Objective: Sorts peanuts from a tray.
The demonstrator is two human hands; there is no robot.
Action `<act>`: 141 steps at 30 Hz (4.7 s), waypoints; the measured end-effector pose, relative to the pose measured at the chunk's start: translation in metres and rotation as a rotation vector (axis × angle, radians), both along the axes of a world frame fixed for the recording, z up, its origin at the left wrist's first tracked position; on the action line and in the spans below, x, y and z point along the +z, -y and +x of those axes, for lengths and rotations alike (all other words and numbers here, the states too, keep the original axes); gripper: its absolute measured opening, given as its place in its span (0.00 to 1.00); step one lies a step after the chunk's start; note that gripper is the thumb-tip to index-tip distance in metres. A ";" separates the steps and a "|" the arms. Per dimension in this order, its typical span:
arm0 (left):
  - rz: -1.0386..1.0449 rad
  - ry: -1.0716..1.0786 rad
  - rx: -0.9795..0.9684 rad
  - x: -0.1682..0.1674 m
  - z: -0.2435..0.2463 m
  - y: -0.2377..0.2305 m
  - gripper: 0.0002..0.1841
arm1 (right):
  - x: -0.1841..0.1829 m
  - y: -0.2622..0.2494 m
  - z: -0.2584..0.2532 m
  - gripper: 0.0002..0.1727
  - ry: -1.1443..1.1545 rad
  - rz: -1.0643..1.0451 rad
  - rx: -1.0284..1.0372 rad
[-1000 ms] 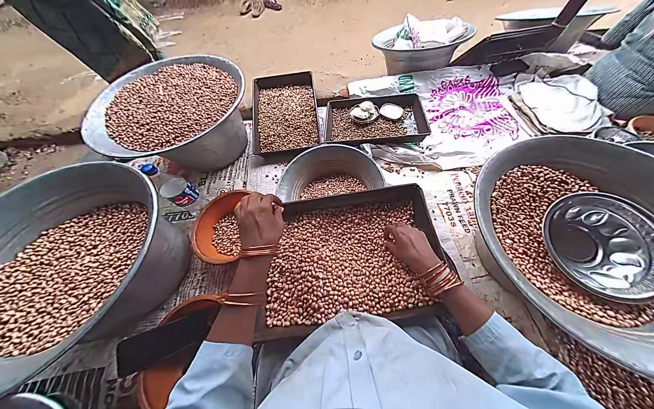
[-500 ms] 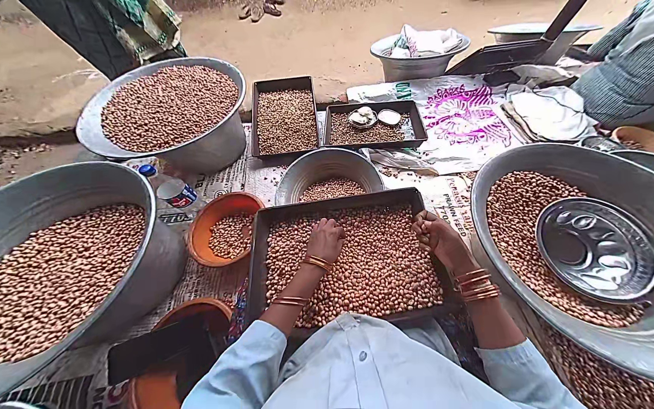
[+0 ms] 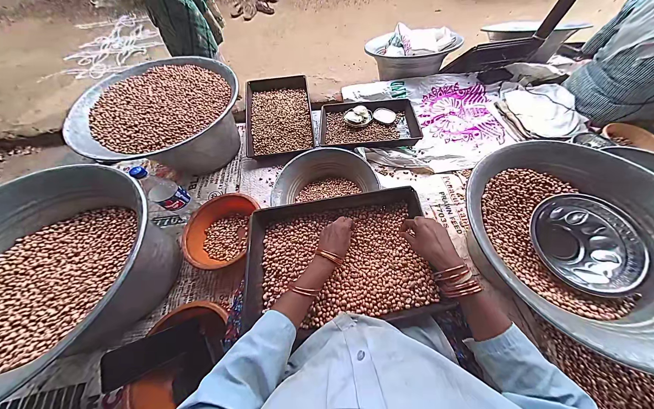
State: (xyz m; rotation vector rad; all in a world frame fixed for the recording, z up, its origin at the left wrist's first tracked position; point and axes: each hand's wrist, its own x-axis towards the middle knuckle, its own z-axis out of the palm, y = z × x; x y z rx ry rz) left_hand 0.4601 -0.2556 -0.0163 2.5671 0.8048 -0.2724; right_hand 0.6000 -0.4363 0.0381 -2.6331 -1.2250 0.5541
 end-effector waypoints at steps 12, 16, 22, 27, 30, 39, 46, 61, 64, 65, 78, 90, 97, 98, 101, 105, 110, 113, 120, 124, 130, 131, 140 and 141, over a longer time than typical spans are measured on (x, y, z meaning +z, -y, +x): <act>-0.200 0.195 0.093 0.014 -0.039 -0.022 0.13 | -0.025 -0.014 -0.010 0.15 0.087 -0.160 0.106; -0.079 0.003 0.003 0.000 -0.035 0.001 0.15 | -0.027 -0.012 -0.014 0.14 0.084 -0.175 0.084; -0.117 0.089 0.026 -0.009 -0.033 0.007 0.15 | -0.027 -0.009 -0.019 0.15 0.084 -0.189 0.068; -0.675 0.313 0.169 -0.005 -0.041 -0.006 0.10 | -0.025 -0.010 -0.019 0.16 0.044 -0.188 0.084; -0.821 0.211 0.037 -0.001 -0.040 0.009 0.08 | -0.007 -0.009 -0.028 0.16 -0.035 -0.066 0.180; -0.822 0.147 -0.036 0.020 -0.051 -0.010 0.03 | 0.021 0.002 -0.065 0.14 -0.103 0.224 0.348; 0.277 0.033 0.334 0.088 -0.111 -0.121 0.11 | 0.025 0.055 -0.032 0.19 -0.139 -0.088 -0.013; 0.082 0.176 -0.785 -0.004 0.105 0.040 0.24 | -0.001 0.026 -0.053 0.29 -0.068 -0.318 -0.121; 0.074 0.158 -0.725 -0.016 0.080 0.012 0.26 | -0.030 0.008 -0.083 0.34 -0.037 -0.283 -0.023; 0.087 0.154 -0.704 -0.016 0.066 0.001 0.25 | -0.034 0.003 -0.093 0.34 -0.063 -0.237 0.037; 0.185 -0.258 -0.177 0.055 -0.058 -0.034 0.20 | 0.003 0.036 0.002 0.14 0.058 0.110 -0.048; -0.139 -0.151 -0.148 0.019 0.034 0.058 0.33 | -0.001 0.030 0.004 0.14 0.188 -0.165 0.193; 0.044 0.058 -0.162 0.025 0.032 0.041 0.16 | -0.012 0.029 -0.005 0.14 0.190 -0.196 0.219; 0.001 0.107 -0.224 0.022 0.036 0.050 0.15 | -0.013 0.029 -0.005 0.14 0.192 -0.194 0.222; -0.040 0.176 -0.349 0.006 0.046 0.073 0.15 | -0.016 0.030 -0.005 0.14 0.213 -0.194 0.218; 0.066 0.128 -0.435 -0.006 0.052 0.087 0.15 | -0.016 0.027 -0.006 0.15 0.213 -0.231 0.219; -0.334 0.299 -0.127 -0.008 0.038 0.059 0.13 | -0.009 0.031 0.015 0.15 0.048 -0.114 0.209; -0.851 0.446 0.152 -0.008 0.025 0.035 0.13 | -0.005 0.039 0.038 0.08 -0.203 0.263 -0.003; -1.285 0.013 -0.048 0.007 0.010 0.129 0.13 | -0.025 -0.022 0.042 0.09 0.117 0.170 0.131; -1.128 0.110 0.127 -0.004 0.018 0.104 0.15 | -0.035 -0.040 0.038 0.07 0.267 0.033 0.223; -0.759 0.442 0.445 -0.018 -0.002 0.002 0.16 | -0.037 -0.037 0.037 0.05 0.280 0.016 0.237; -0.635 0.404 0.419 -0.016 -0.008 -0.006 0.16 | -0.038 -0.038 0.036 0.05 0.285 0.006 0.230; -0.145 0.058 -0.280 0.004 0.016 0.080 0.16 | -0.037 -0.047 0.025 0.13 0.229 -0.090 0.134; -0.096 0.026 -0.320 0.004 0.020 0.087 0.17 | -0.037 -0.046 0.027 0.15 0.224 -0.079 0.127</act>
